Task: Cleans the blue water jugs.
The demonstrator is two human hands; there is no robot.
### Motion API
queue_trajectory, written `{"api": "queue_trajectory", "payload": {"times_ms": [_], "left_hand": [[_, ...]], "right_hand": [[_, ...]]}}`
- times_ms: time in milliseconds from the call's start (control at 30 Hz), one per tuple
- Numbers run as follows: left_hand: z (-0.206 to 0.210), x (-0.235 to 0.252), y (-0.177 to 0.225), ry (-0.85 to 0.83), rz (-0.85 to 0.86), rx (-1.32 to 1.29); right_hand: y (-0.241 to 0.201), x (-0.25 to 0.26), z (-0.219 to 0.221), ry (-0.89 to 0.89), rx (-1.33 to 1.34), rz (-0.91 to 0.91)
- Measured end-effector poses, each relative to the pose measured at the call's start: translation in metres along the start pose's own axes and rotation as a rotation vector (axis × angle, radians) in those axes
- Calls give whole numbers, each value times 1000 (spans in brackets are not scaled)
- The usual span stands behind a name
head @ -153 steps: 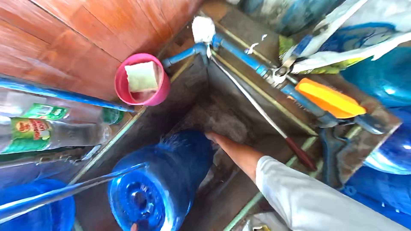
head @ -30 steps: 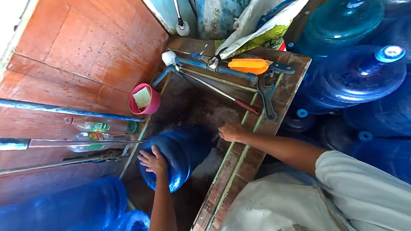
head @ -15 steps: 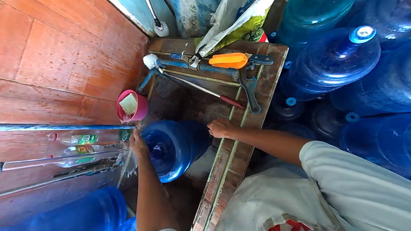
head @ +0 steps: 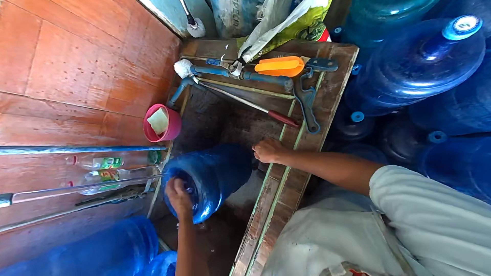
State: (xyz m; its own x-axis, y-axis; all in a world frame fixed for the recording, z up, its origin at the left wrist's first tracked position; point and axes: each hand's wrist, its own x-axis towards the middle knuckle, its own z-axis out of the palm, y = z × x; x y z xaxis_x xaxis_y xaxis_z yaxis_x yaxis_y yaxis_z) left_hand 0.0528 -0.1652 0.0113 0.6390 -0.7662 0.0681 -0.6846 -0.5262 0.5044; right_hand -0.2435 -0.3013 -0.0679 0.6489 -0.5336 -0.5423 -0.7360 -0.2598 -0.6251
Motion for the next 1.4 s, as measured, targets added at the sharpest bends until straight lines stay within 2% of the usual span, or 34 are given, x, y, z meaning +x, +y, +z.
{"api": "queue_trajectory", "payload": {"times_ms": [67,133,200,267,333,367,433,500,567,667,733,767,833,900,933,1000,1100,1167,1300,1333,1400], "left_hand": [[-2,12,12,129,-297,-24],[6,22,18,101,-378,-58],[12,8,14,15,-261,-51],[10,-12,-2,-82,-52,-59],[-2,-19,-17,-115,74,-171],[-7,-17,-14,-60,37,-189],[-11,-8,4,79,-229,-85],[-6,6,6,84,-412,45],[-2,-3,1,26,-343,48],[-11,-49,-21,-98,-2,-11],[-20,-62,-32,-136,80,-122],[-25,-62,-29,-108,30,-140],[-23,-47,-12,44,-239,-49],[-10,-27,-2,61,-478,97],[-3,-23,-1,60,-508,154],[9,-35,7,41,-396,204],[14,-69,6,-37,-17,218],[8,-81,12,-177,122,258],[-9,-88,49,-417,0,417],[-11,-87,54,-439,-37,394],[-10,-93,54,-443,-50,321]], "right_hand": [[0,-1,3,4,-20,0],[0,-1,1,13,-36,-12],[1,-1,2,17,-49,-10],[-1,-1,1,18,-53,-4],[0,0,1,18,-52,-2],[0,0,-1,15,-45,1],[0,-1,2,9,-38,-1],[-2,-1,1,11,-41,-3],[-2,-3,-3,4,-39,2],[-2,-1,0,7,-42,2],[-1,1,1,13,-46,10],[0,2,3,15,-43,16],[-2,1,4,28,-49,18],[-4,0,2,30,-51,26],[-5,0,1,26,-51,34],[-4,-1,-2,15,-53,48],[-4,0,0,26,-51,35],[1,0,0,98,5,9],[-11,-9,5,343,185,-74],[-27,-13,9,401,188,-161],[-66,-16,26,522,138,-469]]}}
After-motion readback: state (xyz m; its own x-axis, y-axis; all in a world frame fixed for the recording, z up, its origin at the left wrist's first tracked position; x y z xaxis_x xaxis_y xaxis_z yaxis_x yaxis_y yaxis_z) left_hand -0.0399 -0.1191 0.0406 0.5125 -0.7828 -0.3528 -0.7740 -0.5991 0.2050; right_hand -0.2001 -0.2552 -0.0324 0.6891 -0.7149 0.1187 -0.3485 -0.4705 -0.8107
